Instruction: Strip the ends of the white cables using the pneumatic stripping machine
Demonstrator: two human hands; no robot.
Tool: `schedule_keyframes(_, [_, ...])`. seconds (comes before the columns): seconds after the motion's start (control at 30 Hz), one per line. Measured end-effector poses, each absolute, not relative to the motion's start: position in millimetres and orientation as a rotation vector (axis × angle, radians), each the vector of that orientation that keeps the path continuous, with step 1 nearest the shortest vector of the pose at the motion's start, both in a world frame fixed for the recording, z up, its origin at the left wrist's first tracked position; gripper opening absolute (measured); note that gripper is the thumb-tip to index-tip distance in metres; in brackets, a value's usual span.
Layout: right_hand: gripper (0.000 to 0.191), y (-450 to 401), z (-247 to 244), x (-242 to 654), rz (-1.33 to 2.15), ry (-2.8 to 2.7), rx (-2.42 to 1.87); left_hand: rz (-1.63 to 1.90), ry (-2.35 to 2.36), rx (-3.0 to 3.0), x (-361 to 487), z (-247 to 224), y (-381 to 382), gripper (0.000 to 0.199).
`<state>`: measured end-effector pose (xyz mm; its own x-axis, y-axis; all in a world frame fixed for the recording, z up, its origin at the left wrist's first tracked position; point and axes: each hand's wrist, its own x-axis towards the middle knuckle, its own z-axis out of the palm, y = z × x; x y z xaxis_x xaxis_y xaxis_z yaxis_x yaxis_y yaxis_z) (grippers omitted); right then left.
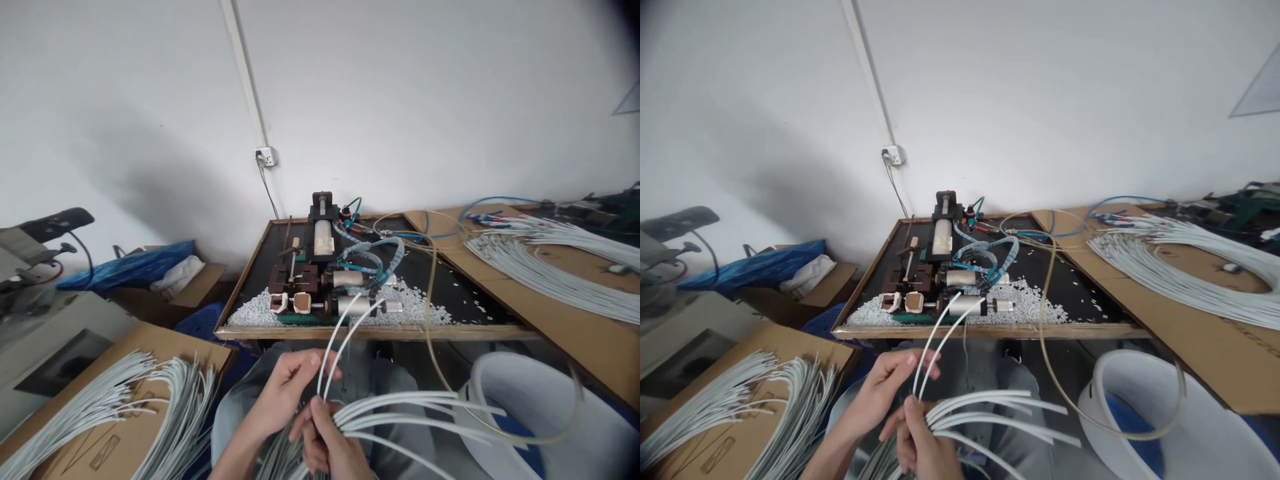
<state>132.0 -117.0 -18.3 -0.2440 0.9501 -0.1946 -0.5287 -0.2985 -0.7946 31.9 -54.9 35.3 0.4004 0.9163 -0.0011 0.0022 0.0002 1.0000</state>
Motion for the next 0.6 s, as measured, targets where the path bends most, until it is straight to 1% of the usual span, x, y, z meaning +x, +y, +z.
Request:
schedule_keyframes(0.13, [0.060, -114, -19, 134, 1.749, -0.754, -0.858, 0.836, 0.862, 1.155, 36, 28, -53, 0.038])
schedule_keyframes(0.23, [0.063, -109, -19, 133, 1.734, -0.661, -0.892, 0.951, 0.907, 1.159, 36, 25, -46, 0.032])
schedule_keyframes(0.37, [0.070, -102, -24, 135, 1.759, -0.306, -0.909, 1.237, 1.040, 1.102, 27, 14, -33, 0.027])
schedule_keyframes(0.43, [0.070, -101, -28, 137, 1.771, -0.222, -0.903, 1.332, 1.106, 1.043, 21, 6, -27, 0.027])
schedule_keyframes(0.6, [0.066, -106, -31, 139, 1.767, -0.281, -0.870, 1.339, 1.160, 1.043, 13, -4, -19, 0.028])
